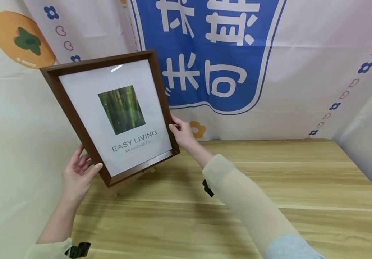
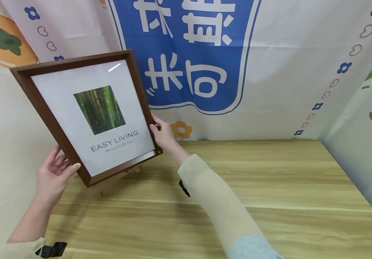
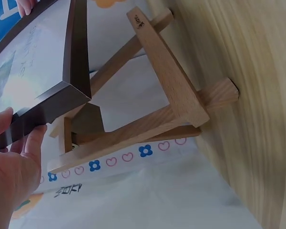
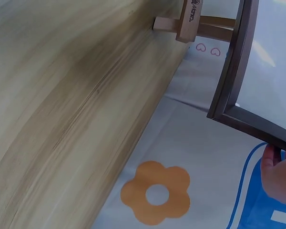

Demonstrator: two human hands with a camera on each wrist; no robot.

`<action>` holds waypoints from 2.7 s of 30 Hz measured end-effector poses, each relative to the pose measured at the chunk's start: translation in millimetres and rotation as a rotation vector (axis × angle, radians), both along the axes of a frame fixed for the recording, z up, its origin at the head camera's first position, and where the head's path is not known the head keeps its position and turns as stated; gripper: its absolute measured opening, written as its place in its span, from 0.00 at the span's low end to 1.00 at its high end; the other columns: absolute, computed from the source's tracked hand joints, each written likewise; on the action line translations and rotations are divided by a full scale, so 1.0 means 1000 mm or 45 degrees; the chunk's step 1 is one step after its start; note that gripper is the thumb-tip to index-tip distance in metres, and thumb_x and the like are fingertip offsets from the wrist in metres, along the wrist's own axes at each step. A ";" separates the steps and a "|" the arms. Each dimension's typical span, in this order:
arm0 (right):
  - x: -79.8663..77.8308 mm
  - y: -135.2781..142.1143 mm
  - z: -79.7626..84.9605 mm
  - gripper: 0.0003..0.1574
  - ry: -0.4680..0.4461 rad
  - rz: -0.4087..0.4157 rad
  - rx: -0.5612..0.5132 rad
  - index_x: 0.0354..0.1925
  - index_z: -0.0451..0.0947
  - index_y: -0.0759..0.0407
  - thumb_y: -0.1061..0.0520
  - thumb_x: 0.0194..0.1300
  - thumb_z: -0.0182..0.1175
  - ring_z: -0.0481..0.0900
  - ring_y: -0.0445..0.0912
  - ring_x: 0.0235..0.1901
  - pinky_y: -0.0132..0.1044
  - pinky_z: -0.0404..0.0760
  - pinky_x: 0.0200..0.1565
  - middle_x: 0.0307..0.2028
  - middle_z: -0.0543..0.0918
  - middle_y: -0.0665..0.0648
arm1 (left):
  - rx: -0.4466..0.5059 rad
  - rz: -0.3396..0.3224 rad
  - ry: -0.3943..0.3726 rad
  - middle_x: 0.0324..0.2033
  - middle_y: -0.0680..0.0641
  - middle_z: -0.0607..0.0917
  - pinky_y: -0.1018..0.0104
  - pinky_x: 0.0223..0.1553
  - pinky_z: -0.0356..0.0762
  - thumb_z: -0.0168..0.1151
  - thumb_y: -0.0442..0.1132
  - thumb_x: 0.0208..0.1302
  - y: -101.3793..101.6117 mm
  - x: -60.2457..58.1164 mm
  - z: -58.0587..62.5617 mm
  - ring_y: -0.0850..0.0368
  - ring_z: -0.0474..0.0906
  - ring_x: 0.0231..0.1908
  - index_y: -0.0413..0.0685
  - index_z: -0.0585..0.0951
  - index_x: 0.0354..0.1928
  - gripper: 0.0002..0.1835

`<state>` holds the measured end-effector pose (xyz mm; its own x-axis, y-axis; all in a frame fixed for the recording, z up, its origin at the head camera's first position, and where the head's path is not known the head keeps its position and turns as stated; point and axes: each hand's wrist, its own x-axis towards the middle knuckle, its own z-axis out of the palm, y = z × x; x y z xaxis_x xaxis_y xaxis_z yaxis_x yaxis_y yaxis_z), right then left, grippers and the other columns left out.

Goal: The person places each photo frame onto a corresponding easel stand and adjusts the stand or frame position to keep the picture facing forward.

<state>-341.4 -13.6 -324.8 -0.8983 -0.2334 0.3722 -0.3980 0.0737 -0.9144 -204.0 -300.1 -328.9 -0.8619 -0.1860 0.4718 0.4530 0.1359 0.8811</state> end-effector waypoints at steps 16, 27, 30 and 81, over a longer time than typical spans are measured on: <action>0.002 0.000 0.008 0.27 0.010 0.054 -0.002 0.64 0.59 0.60 0.63 0.67 0.47 0.66 0.45 0.56 0.32 0.70 0.52 0.61 0.65 0.56 | 0.021 0.193 -0.028 0.43 0.50 0.80 0.78 0.43 0.72 0.62 0.16 0.45 0.019 0.025 0.001 0.60 0.75 0.42 0.46 0.63 0.64 0.41; 0.024 0.007 0.032 0.27 -0.034 0.063 -0.009 0.63 0.58 0.64 0.66 0.67 0.46 0.66 0.48 0.57 0.35 0.69 0.53 0.61 0.64 0.59 | 0.045 0.182 -0.047 0.46 0.48 0.78 0.76 0.42 0.73 0.61 0.16 0.45 0.027 0.033 0.008 0.59 0.74 0.44 0.47 0.63 0.64 0.41; 0.014 0.005 0.021 0.27 -0.025 0.065 -0.004 0.64 0.59 0.60 0.64 0.67 0.47 0.66 0.44 0.56 0.34 0.70 0.53 0.61 0.65 0.55 | 0.047 0.186 -0.066 0.47 0.48 0.78 0.76 0.41 0.74 0.61 0.16 0.45 0.029 0.038 0.008 0.59 0.74 0.44 0.48 0.63 0.64 0.42; 0.056 0.036 0.036 0.25 0.028 -0.090 -0.119 0.62 0.59 0.68 0.68 0.67 0.45 0.63 0.48 0.58 0.34 0.67 0.55 0.61 0.64 0.62 | -0.192 -0.306 0.001 0.41 0.49 0.79 0.74 0.42 0.73 0.49 0.25 0.62 0.029 0.024 0.004 0.59 0.75 0.40 0.33 0.69 0.54 0.17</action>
<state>-285.6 22.3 -288.9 -0.9027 -0.1327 0.4093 -0.4150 0.0170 -0.9097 -179.6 -271.3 -325.1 -0.8725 0.0958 0.4791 0.4885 0.1542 0.8588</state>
